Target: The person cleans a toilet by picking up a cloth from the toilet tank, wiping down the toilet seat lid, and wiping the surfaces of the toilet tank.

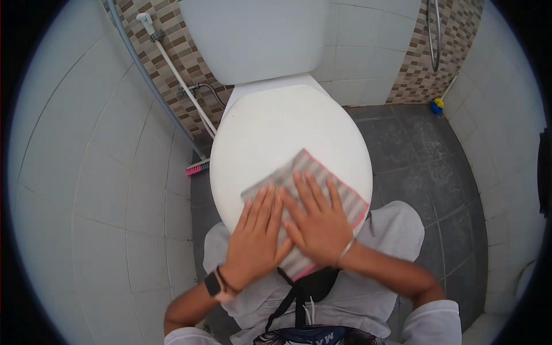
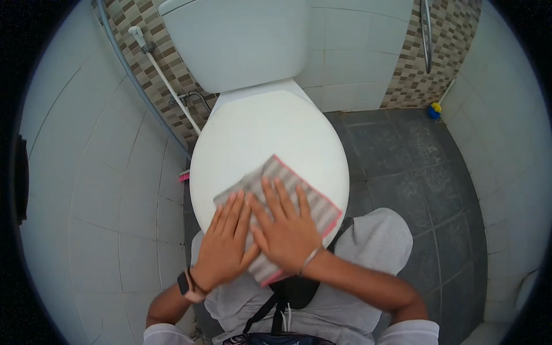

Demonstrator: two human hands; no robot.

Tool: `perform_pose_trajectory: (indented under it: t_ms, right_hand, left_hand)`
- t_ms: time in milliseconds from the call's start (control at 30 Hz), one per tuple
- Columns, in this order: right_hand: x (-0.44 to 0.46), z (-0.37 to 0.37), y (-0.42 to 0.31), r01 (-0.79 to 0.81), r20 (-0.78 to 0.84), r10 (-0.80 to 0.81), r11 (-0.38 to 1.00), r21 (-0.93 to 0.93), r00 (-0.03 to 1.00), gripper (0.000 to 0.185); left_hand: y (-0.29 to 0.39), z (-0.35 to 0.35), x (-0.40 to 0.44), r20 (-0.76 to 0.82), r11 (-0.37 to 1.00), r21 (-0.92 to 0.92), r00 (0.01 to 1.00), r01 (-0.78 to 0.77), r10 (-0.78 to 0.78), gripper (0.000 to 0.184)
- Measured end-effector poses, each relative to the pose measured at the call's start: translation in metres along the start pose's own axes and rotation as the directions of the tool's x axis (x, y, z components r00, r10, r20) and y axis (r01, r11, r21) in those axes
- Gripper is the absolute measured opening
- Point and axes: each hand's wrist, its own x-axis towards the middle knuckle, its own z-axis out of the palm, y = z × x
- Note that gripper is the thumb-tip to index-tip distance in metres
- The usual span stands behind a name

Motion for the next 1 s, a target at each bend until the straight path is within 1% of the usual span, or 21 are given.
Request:
perform_pose_trajectory:
  t_ms: [100, 267, 367, 433, 533, 633, 733, 800, 933, 967, 1000]
  right_hand:
    - [-0.017, -0.011, -0.018, 0.026, 0.072, -0.031, 0.997, 0.069, 0.997, 0.059]
    - [0.002, -0.006, -0.009, 0.168, 0.142, -0.188, 0.976, 0.142, 0.972, 0.061]
    - [0.029, 0.007, 0.000, 0.251, 0.132, -0.269, 0.958, 0.140, 0.954, 0.062]
    - [0.055, 0.020, 0.005, 0.298, 0.093, -0.310, 0.946, 0.124, 0.946, 0.061]
    - [0.104, 0.044, 0.016, 0.343, 0.090, -0.353, 0.933, 0.110, 0.931, 0.061]
    - [0.157, 0.055, 0.033, 0.339, 0.146, -0.353, 0.934, 0.116, 0.924, 0.061]
    - [0.200, 0.065, 0.062, 0.308, 0.142, -0.322, 0.945, 0.111, 0.936, 0.059]
    - [0.220, 0.062, 0.083, 0.246, 0.167, -0.260, 0.964, 0.101, 0.951, 0.059]
    - [0.240, 0.056, 0.129, 0.152, 0.167, -0.154, 0.988, 0.026, 0.974, 0.058]
    - [0.240, 0.053, 0.139, 0.107, 0.176, -0.104, 0.994, -0.013, 0.979, 0.055]
    - [0.238, 0.052, 0.148, 0.107, 0.168, -0.099, 0.994, -0.037, 0.981, 0.055]
  left_hand:
    - [0.014, -0.004, -0.029, 0.055, 0.998, -0.010, 0.997, 0.055, -0.054, 0.074]
    - [0.010, -0.003, -0.035, 0.077, 0.994, -0.036, 0.992, 0.105, -0.102, 0.077]
    - [-0.003, -0.004, -0.022, 0.042, 0.984, -0.032, 0.984, 0.173, -0.172, 0.075]
    - [-0.021, -0.002, -0.012, -0.004, 0.978, -0.023, 0.978, 0.209, -0.209, 0.074]
    - [-0.054, 0.005, 0.010, -0.103, 0.968, 0.028, 0.964, 0.249, -0.245, 0.073]
    - [-0.093, 0.012, 0.043, -0.168, 0.964, 0.059, 0.954, 0.259, -0.246, 0.071]
    - [-0.127, 0.019, 0.090, -0.201, 0.969, 0.087, 0.957, 0.230, -0.209, 0.071]
    - [-0.142, 0.026, 0.125, -0.211, 0.967, 0.117, 0.957, 0.226, -0.198, 0.071]
    - [-0.144, 0.037, 0.190, -0.207, 0.957, 0.169, 0.958, 0.237, -0.200, 0.073]
    - [-0.140, 0.039, 0.202, -0.202, 0.956, 0.174, 0.959, 0.237, -0.201, 0.073]
    - [-0.137, 0.041, 0.213, -0.201, 0.962, 0.162, 0.962, 0.219, -0.185, 0.073]
